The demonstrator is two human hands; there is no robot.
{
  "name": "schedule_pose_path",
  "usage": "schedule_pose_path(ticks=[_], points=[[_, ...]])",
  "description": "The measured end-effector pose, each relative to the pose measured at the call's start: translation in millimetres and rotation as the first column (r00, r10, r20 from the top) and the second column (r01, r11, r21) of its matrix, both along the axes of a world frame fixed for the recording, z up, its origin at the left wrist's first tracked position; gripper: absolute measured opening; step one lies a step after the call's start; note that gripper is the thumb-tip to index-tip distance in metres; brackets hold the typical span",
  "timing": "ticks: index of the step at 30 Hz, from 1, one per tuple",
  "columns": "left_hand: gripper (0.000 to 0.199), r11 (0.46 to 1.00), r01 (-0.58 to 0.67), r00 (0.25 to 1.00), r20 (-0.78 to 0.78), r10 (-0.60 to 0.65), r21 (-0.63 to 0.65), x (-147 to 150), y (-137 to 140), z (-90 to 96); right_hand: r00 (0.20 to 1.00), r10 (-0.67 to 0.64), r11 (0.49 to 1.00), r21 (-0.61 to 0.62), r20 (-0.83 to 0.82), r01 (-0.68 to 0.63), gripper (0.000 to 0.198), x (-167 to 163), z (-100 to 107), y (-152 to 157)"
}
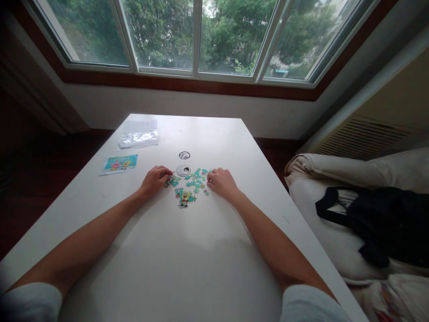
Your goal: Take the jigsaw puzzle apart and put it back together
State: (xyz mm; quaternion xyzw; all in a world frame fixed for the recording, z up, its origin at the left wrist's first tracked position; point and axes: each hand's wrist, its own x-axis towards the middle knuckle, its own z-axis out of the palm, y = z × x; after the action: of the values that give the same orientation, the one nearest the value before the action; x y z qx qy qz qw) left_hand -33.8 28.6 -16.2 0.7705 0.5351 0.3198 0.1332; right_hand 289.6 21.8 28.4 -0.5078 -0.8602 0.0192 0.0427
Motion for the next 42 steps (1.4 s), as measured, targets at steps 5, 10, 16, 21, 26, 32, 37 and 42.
schedule_pose_path(ticks=[5,10,16,21,26,32,37,42], points=[[0.023,1.000,0.008,1.000,-0.002,-0.008,0.003,0,0,-0.6,0.997,0.012,1.000,-0.015,-0.071,-0.013,0.007,-1,-2,1],[0.021,0.999,0.034,0.999,-0.017,-0.033,0.040,1,-2,0.5,0.977,0.101,0.994,-0.015,-0.189,-0.106,0.011,-4,-4,1],[0.020,0.996,0.079,0.995,-0.063,-0.076,0.049,8,-9,7.0,0.889,0.104,0.980,-0.108,-0.446,-0.169,0.009,-10,-7,-1],[0.021,0.991,0.132,0.990,-0.044,-0.131,0.034,24,-24,12.2,0.757,0.023,0.957,-0.204,-0.653,-0.205,0.020,-24,-12,-9],[0.015,0.982,0.185,0.982,-0.046,-0.183,0.044,40,-38,16.9,0.570,-0.095,0.911,-0.302,-0.816,-0.281,0.029,-40,-25,-16],[0.016,0.976,0.217,0.976,0.008,-0.217,0.006,46,-44,19.5,0.476,-0.127,0.892,-0.310,-0.870,-0.329,0.034,-50,-34,-21],[0.020,0.972,0.228,0.972,0.067,-0.224,-0.058,46,-42,20.6,0.493,-0.096,0.904,-0.283,-0.865,-0.320,0.029,-54,-35,-25],[0.025,0.934,0.195,0.981,0.045,-0.190,-0.301,35,-31,24.5,0.592,-0.020,0.951,-0.198,-0.806,-0.237,0.018,-52,-35,-26]])
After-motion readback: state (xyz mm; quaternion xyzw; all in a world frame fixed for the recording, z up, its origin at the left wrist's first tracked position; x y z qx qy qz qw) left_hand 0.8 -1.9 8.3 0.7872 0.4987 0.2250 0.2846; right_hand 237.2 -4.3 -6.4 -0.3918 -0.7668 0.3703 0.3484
